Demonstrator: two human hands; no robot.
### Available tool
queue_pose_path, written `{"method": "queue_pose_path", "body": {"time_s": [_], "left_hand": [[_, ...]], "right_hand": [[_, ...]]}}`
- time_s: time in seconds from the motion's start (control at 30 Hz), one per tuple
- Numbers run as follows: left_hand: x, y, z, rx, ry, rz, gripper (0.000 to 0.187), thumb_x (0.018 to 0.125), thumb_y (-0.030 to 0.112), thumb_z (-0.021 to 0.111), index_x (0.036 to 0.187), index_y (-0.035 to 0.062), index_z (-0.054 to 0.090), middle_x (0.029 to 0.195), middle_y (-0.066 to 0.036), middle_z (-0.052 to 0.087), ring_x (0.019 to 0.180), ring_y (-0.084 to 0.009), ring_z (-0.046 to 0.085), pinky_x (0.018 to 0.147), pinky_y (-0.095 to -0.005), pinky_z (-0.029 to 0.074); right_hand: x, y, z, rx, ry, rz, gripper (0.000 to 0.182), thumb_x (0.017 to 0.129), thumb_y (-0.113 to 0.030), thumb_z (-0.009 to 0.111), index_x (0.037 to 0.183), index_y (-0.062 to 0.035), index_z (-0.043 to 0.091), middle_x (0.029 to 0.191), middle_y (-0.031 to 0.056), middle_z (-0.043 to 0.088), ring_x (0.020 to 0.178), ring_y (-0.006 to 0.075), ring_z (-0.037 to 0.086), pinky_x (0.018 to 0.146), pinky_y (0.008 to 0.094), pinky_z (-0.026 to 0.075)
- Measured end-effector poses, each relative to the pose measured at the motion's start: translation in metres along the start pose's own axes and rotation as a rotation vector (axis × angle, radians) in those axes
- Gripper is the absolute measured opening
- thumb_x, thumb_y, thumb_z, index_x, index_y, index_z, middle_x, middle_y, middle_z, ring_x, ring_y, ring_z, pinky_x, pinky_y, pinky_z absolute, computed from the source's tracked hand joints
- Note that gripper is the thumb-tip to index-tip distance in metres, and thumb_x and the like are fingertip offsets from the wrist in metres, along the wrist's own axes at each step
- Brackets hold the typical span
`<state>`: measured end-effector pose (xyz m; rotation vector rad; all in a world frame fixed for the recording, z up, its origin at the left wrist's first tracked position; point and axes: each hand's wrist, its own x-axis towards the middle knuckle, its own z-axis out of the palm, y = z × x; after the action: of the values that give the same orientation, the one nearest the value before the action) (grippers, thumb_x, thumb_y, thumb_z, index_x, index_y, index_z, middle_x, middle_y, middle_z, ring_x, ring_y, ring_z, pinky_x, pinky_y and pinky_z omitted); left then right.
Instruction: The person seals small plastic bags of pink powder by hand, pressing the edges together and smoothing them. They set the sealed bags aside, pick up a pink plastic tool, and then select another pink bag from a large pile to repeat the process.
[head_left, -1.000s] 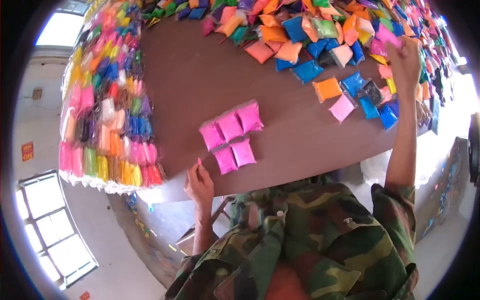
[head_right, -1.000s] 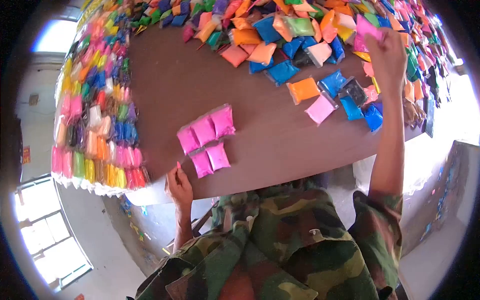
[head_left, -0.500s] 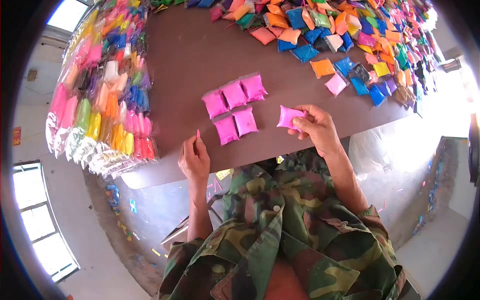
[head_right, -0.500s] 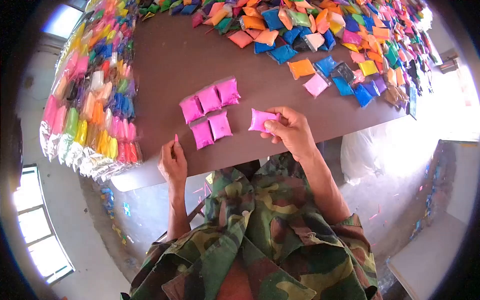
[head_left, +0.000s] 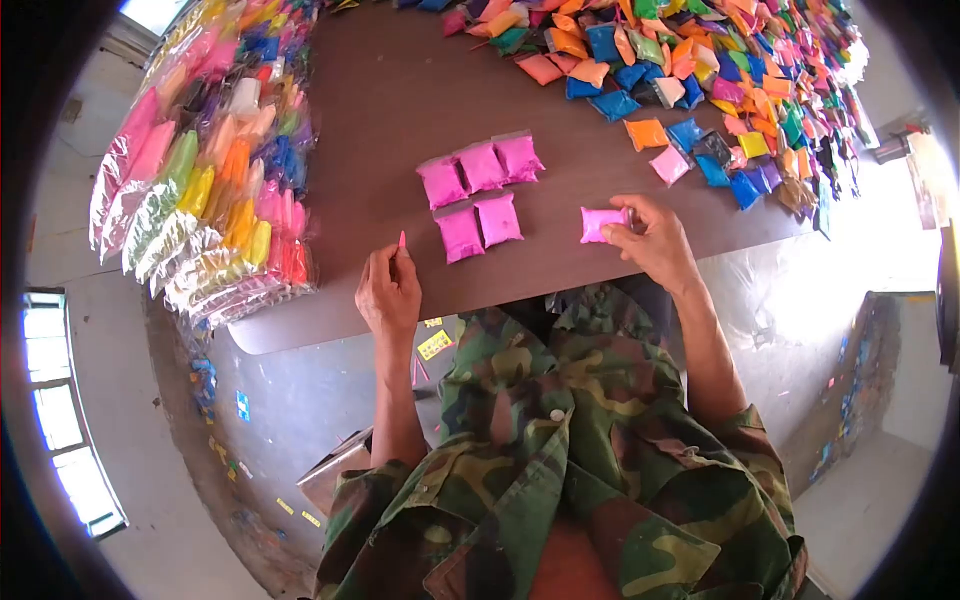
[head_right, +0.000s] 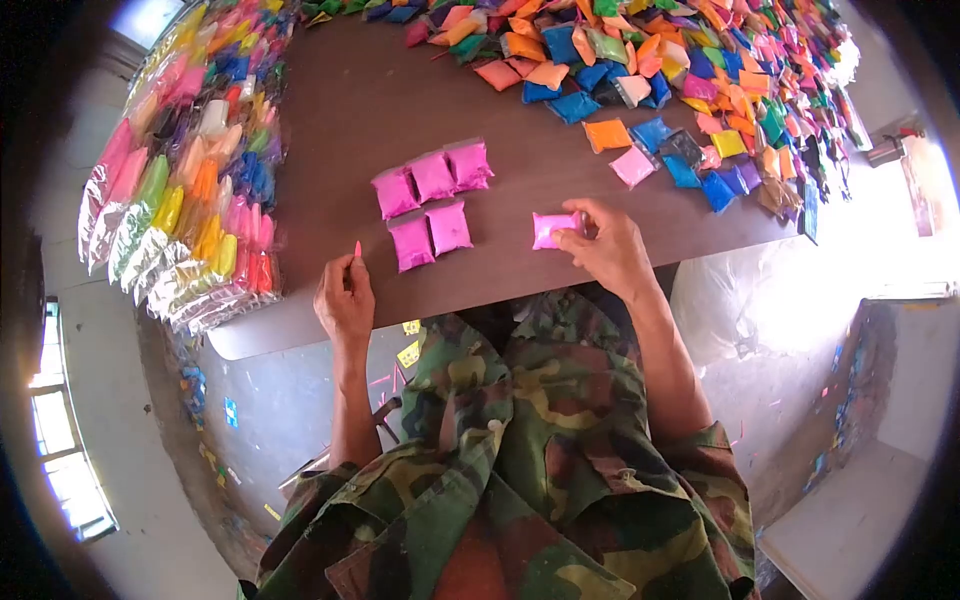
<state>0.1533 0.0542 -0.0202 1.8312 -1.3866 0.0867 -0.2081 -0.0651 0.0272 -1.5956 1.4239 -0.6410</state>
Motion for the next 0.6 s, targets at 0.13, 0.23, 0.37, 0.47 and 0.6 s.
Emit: {"method": "queue_pose_path", "body": {"time_s": [0.13, 0.23, 0.37, 0.47, 0.6], "left_hand": [[-0.001, -0.002, 0.002, -0.006, 0.013, -0.02, 0.007, 0.1, 0.01, 0.071, 0.101, 0.0027, 0.07, 0.081, -0.013, 0.069, 0.07, -0.0285, 0.068, 0.064, -0.0412, 0.053], [0.0, 0.0, 0.001, -0.018, 0.011, -0.023, 0.007, 0.1, 0.01, 0.071, 0.101, 0.0027, 0.07, 0.081, -0.013, 0.069, 0.07, -0.0282, 0.068, 0.064, -0.0409, 0.053], [0.0, 0.002, -0.001, 0.008, 0.007, -0.014, 0.007, 0.101, 0.01, 0.071, 0.102, 0.0026, 0.07, 0.082, -0.013, 0.069, 0.069, -0.0277, 0.068, 0.064, -0.0408, 0.053], [0.0, 0.002, -0.001, 0.002, 0.021, 0.002, 0.007, 0.1, 0.009, 0.071, 0.101, 0.0026, 0.071, 0.081, -0.012, 0.069, 0.069, -0.0276, 0.067, 0.064, -0.0407, 0.053], [-0.001, -0.003, 0.001, -0.002, 0.026, 0.009, 0.007, 0.099, 0.009, 0.072, 0.099, 0.0026, 0.071, 0.08, -0.011, 0.068, 0.068, -0.0275, 0.066, 0.064, -0.0408, 0.052]], "right_hand": [[0.002, -0.005, -0.006, -0.356, 0.184, -0.136, 0.046, 0.086, -0.027, 0.089, 0.127, -0.0091, 0.076, 0.102, 0.0132, 0.076, 0.083, 0.0239, 0.075, 0.076, 0.0394, 0.058], [0.0, -0.011, -0.008, -0.437, 0.226, -0.167, 0.042, 0.085, -0.026, 0.088, 0.123, -0.0128, 0.078, 0.106, 0.0129, 0.076, 0.094, 0.0286, 0.075, 0.082, 0.0433, 0.058], [0.0, 0.004, 0.001, -0.374, 0.173, -0.296, 0.028, 0.091, -0.021, 0.082, 0.118, -0.0126, 0.08, 0.111, 0.0113, 0.075, 0.097, 0.0318, 0.074, 0.085, 0.0442, 0.058], [-0.007, 0.003, 0.012, -0.395, 0.247, -0.361, 0.021, 0.094, -0.015, 0.078, 0.115, -0.0104, 0.08, 0.113, 0.0102, 0.075, 0.1, 0.0327, 0.073, 0.088, 0.0437, 0.058], [-0.008, 0.009, 0.023, -0.394, 0.304, -0.474, 0.016, 0.097, -0.013, 0.075, 0.111, -0.0094, 0.081, 0.114, 0.0099, 0.075, 0.103, 0.0326, 0.072, 0.089, 0.0433, 0.058]]}}
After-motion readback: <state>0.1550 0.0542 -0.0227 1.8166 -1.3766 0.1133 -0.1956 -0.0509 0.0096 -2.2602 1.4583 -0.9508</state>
